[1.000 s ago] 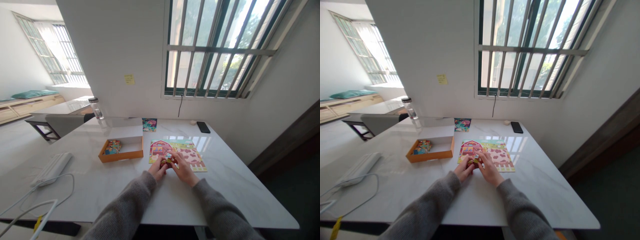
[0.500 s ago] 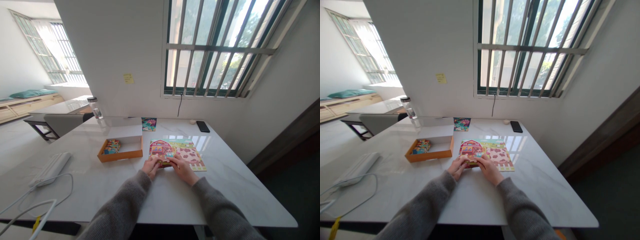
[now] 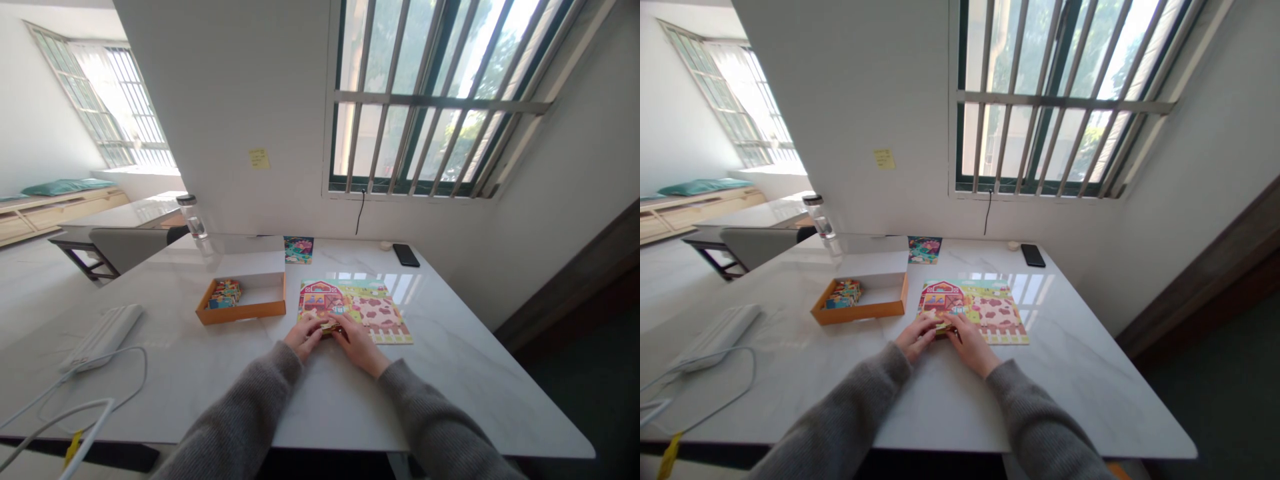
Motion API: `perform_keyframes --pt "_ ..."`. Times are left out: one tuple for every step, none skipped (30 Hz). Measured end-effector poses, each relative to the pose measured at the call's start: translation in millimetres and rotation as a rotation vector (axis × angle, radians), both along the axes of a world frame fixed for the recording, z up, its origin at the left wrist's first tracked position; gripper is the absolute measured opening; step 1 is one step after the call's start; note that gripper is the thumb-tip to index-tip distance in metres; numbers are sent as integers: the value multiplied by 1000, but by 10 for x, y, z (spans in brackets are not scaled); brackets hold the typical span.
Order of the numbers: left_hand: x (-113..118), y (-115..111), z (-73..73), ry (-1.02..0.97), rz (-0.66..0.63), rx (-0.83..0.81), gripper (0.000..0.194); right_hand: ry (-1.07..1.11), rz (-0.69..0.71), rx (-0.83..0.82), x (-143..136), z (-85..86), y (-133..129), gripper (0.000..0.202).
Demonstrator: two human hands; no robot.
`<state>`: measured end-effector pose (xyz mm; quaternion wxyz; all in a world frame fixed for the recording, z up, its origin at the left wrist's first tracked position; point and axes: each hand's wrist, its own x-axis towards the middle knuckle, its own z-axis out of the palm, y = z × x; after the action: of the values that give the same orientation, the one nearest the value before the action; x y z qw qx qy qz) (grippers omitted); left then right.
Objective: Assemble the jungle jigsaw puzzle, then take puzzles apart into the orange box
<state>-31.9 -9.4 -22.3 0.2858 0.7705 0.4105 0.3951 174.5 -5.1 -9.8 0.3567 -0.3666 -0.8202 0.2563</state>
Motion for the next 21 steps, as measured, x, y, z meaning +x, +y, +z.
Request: perform_keyframes --pt "-22 1 -2 9 32 18 35 -9 7 -1 6 12 -5 40" --pt "-55 4 -4 31 72 48 33 -18 12 1 15 23 -7 36" --pt "-99 11 -9 65 113 87 31 -23 10 6 26 32 -5 32" --pt "-151 24 -18 110 157 130 30 -26 1 14 40 39 3 29" --pt "-206 43 -30 167 190 174 29 -24 -15 24 56 43 16 26" --pt "-259 68 -46 223 214 207 30 -15 -41 33 74 44 35 24" --pt "-304 99 -62 276 231 221 31 0 -71 37 92 42 58 23" --pt "-337 135 -77 332 236 215 35 21 -105 34 110 37 84 22" --pt "-354 174 -86 388 232 199 38 45 -137 22 126 29 110 22" --pt "-356 215 -87 445 219 177 41 72 -166 6 139 18 135 23" --pt "-344 258 -78 500 195 155 43 96 -189 -10 149 6 156 24" --pt "-320 301 -58 552 167 137 43 115 -203 -22 156 -6 172 25" --pt "-291 345 -29 599 138 123 42 124 -209 -27 160 -18 184 25" --pt "-261 387 6 640 112 113 38 127 -210 -29 163 -29 191 25" --pt "-235 427 43 678 97 105 34 124 -205 -29 164 -38 195 26" --pt "-217 465 78 712 85 101 29 120 -201 -31 166 -45 198 26" --pt "-210 500 107 741 68 99 25 118 -199 -34 168 -50 200 26" --pt "-216 531 129 759 47 100 22 120 -201 -37 170 -55 203 26" --pt "-232 559 143 758 24 108 22 125 -206 -39 172 -58 205 27" --pt "-257 583 150 740 9 120 24 131 -212 -40 174 -61 209 27" --pt "-285 601 151 702 12 136 27 135 -216 -38 175 -64 212 28"
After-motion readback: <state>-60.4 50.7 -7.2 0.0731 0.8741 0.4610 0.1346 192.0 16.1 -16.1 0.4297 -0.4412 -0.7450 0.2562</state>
